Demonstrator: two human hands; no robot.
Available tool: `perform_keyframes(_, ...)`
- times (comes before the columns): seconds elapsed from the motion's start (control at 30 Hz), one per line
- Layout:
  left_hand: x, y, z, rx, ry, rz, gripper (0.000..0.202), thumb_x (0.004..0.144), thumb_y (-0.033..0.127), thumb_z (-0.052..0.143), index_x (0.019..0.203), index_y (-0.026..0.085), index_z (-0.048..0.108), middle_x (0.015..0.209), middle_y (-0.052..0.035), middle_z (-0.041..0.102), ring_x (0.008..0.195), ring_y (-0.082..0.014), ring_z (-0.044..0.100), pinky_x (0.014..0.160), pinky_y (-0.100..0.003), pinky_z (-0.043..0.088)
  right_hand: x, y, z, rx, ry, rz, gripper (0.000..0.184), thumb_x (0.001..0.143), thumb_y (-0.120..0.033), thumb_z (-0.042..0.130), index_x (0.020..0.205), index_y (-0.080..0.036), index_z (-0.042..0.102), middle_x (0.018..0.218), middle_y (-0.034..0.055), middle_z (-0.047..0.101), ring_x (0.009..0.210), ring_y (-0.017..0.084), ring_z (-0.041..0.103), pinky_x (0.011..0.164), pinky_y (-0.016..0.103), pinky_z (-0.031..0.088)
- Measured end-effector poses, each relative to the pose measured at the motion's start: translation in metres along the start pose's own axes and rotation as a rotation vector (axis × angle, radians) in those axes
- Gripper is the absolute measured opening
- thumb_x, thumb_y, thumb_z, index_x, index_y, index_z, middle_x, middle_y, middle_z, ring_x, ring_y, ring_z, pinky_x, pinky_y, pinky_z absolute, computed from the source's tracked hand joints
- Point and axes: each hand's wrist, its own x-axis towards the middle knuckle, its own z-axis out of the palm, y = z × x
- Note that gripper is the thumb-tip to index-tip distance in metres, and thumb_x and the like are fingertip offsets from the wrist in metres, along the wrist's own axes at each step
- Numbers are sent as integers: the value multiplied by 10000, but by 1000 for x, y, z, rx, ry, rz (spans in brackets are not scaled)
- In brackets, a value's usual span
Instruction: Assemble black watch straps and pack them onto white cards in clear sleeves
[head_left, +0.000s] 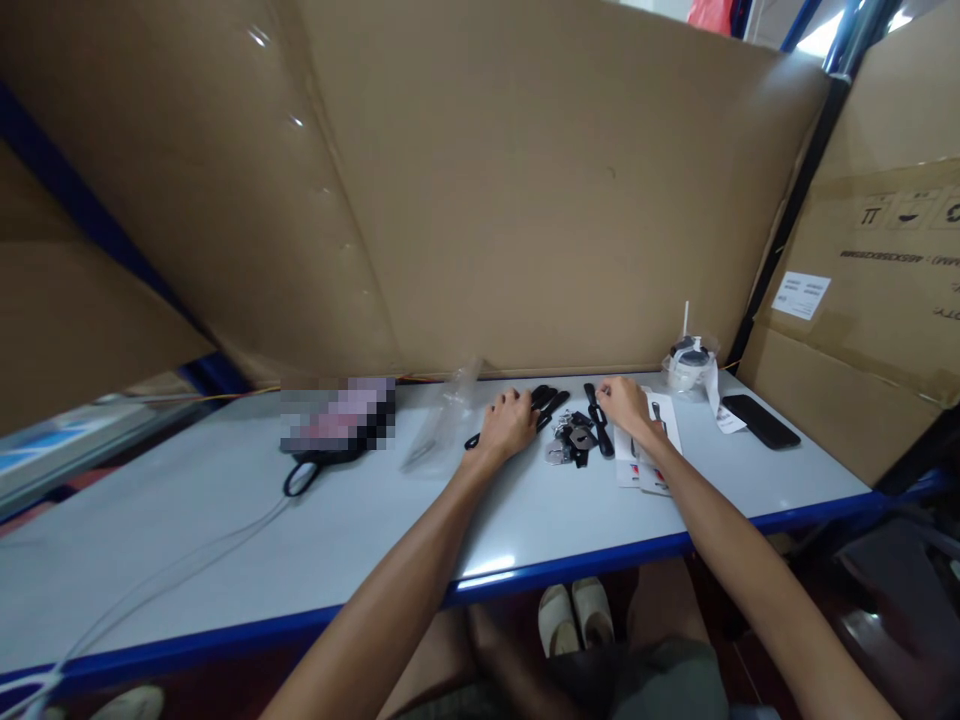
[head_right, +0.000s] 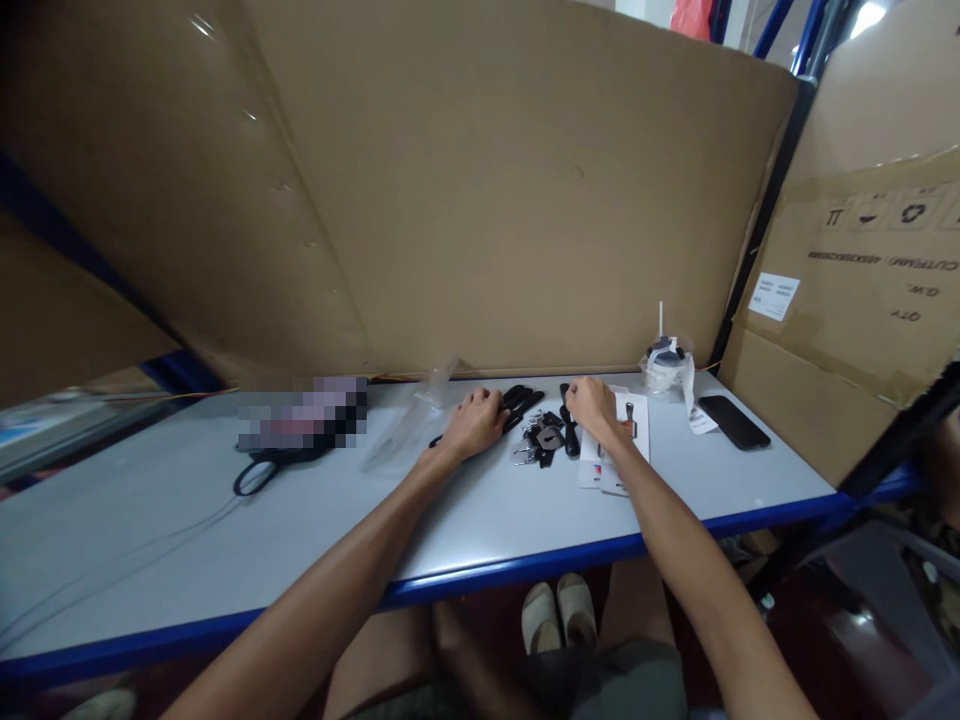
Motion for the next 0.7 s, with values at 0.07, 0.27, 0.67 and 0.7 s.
perform_keyframes(0.07, 0, -5, 6, -31, -15, 109, 540, 1046, 369, 358, 1546, 197, 468, 1590, -210, 441, 1458, -384, 417, 1126, -573, 385, 0, 1, 0, -3, -5, 0, 259, 958, -235, 542, 1007, -249, 796, 1028, 67, 806, 972, 213, 742, 732, 248, 445)
perform_keyframes(0.27, 6, -15, 19, -94, -89, 161, 591, 1026, 253, 324, 1606, 316, 418, 1696, -123, 347, 1571, -347, 264, 1192, -627, 299, 1, -1, -2, -15, -9, 23, 271, 973, -253, 537, 1057, -257, 795, 1068, 78, 802, 1017, 229, 738, 784, 260, 474)
perform_keyframes(0.67, 18, -33, 22, -35, -6, -141, 622, 969, 219, 394, 1588, 193, 454, 1640, -229, 403, 1556, -424, 278, 1190, -669, 250, -2, -2, 6, -96, -78, -77, 277, 935, -201, 571, 1067, -247, 810, 1118, 98, 796, 1068, 258, 726, 847, 292, 498)
perform_keyframes(0.7, 19, -33, 21, -61, 13, -145, 625, 971, 220, 397, 1593, 174, 441, 1636, -242, 403, 1555, -422, 285, 1194, -668, 252, -3, -2, 6, -88, -78, -97, 286, 933, -211, 582, 1109, -257, 803, 1143, 89, 793, 1092, 257, 720, 861, 292, 499)
